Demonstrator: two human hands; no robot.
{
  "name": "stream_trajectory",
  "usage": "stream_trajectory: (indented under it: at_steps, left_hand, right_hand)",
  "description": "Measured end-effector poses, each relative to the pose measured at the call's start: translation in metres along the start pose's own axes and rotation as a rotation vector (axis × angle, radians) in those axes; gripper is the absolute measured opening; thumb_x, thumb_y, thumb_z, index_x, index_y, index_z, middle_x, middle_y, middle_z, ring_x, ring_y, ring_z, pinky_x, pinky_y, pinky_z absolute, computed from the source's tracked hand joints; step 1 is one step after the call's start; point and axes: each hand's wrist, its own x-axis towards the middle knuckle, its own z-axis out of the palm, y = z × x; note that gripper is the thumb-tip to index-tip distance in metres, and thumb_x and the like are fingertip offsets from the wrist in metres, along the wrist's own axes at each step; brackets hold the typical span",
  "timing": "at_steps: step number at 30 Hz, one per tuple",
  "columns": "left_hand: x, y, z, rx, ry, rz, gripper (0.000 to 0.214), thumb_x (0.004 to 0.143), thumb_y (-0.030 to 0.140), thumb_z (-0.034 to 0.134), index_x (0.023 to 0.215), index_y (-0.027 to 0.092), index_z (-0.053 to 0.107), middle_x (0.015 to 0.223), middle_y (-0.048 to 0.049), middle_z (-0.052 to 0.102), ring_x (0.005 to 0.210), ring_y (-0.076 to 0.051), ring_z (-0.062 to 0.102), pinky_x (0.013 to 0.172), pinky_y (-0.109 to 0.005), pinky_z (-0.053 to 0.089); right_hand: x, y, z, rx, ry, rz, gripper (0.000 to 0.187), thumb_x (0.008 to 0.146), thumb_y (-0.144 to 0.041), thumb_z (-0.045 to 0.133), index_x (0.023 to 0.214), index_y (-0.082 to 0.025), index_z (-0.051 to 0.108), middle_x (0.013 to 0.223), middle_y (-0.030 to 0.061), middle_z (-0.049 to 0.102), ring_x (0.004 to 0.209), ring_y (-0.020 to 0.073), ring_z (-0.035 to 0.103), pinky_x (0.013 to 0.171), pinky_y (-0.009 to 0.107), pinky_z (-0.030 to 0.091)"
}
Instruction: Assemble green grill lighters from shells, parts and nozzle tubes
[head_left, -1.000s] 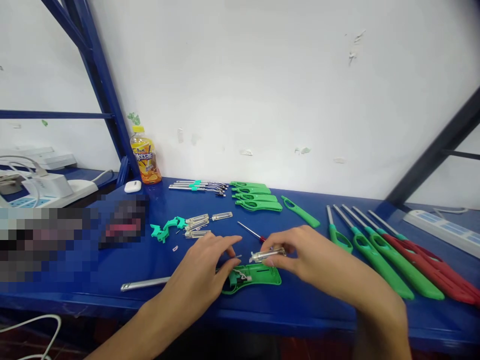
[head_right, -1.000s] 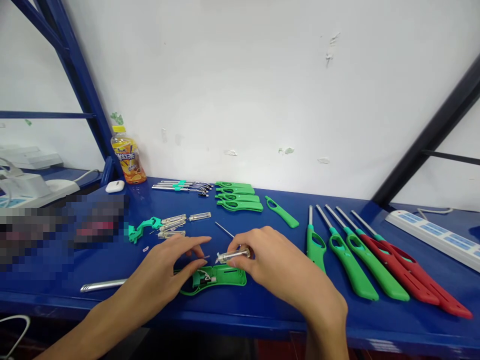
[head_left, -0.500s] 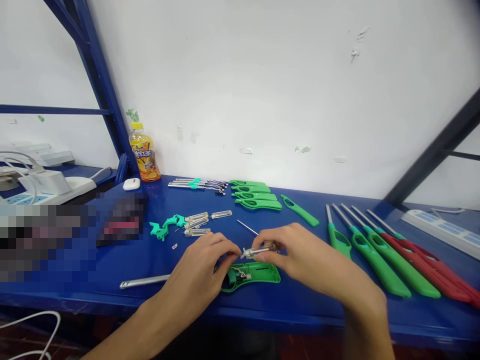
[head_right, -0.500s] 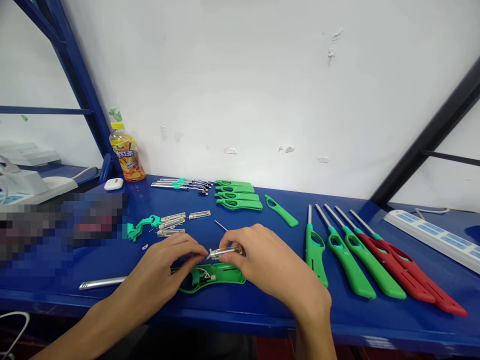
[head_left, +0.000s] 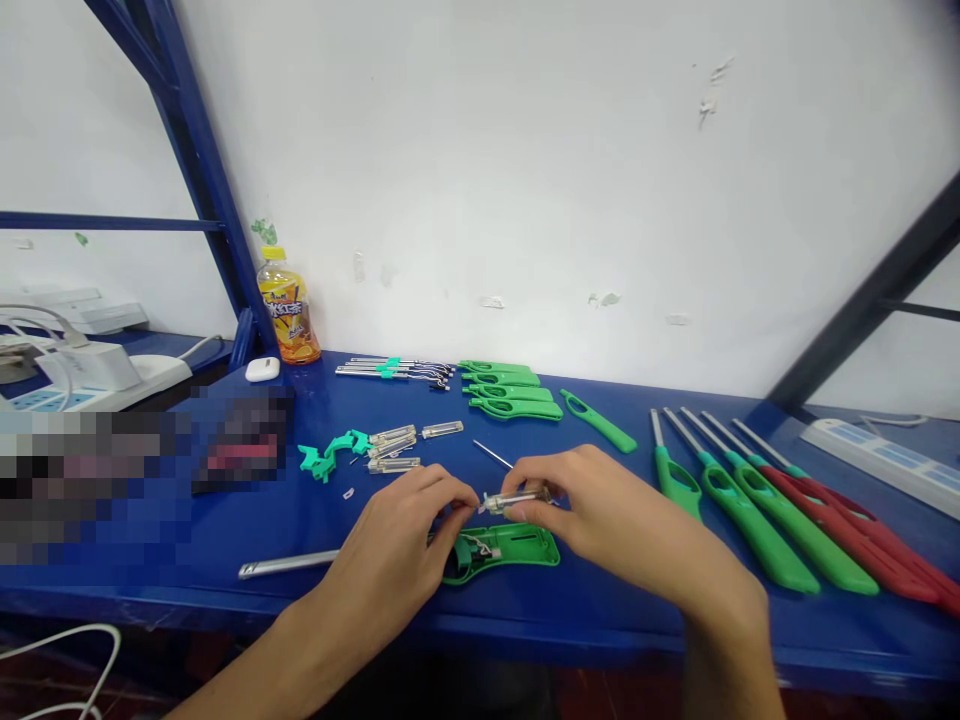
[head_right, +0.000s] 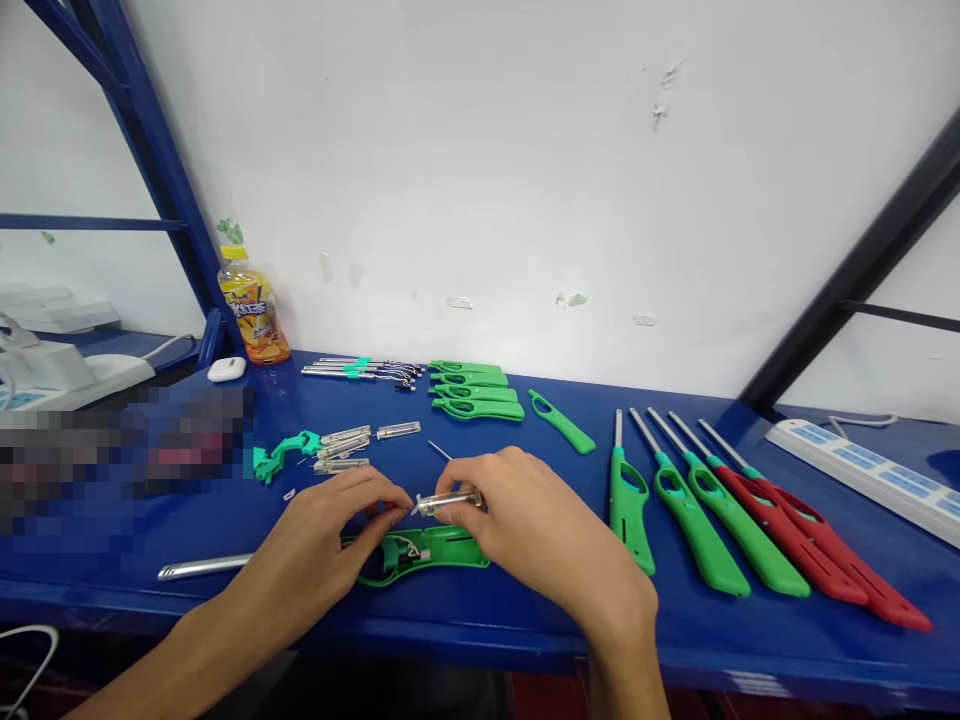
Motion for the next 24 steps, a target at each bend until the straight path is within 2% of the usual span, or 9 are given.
stream_trajectory:
  at_steps: [8, 16, 24]
  left_hand:
    - [0.0012, -0.0028, 0.0026, 0.046, 0.092, 0.030, 0.016, 0.101, 0.010, 0.060, 0.098, 0.022, 0.070, 0.094, 0.0002, 0.070, 0.086, -0.020, 0.065, 0.076, -0.032, 0.047]
    - [0.0015, -0.0045, 0.0006, 0.039, 0.078, 0.058, 0.017, 0.103, 0.009, 0.059, 0.097, 0.022, 0.069, 0.096, 0.0000, 0.070, 0.090, -0.021, 0.064, 0.080, -0.034, 0.047]
    - [0.0012, -0.0061, 0.0013, 0.008, 0.082, 0.086, 0.017, 0.104, 0.009, 0.058, 0.097, 0.022, 0.067, 0.097, 0.0006, 0.070, 0.091, -0.020, 0.064, 0.081, -0.032, 0.048]
  right_hand:
    - [0.0000, -0.0046, 0.0003, -0.011, -0.023, 0.014, 0.012, 0.105, -0.028, 0.067, 0.105, -0.032, 0.079, 0.091, -0.0066, 0.080, 0.084, 0.0173, 0.067, 0.073, 0.031, 0.040]
    - [0.0028, -0.0040, 0.0034, -0.042, -0.047, 0.032, 0.013, 0.106, -0.031, 0.065, 0.109, -0.032, 0.078, 0.094, -0.0035, 0.079, 0.078, 0.0174, 0.065, 0.071, 0.032, 0.038]
    - [0.0028, -0.0041, 0.0050, -0.054, -0.061, 0.040, 0.012, 0.105, -0.025, 0.065, 0.107, -0.032, 0.074, 0.089, -0.0054, 0.076, 0.078, 0.0167, 0.062, 0.070, 0.031, 0.034]
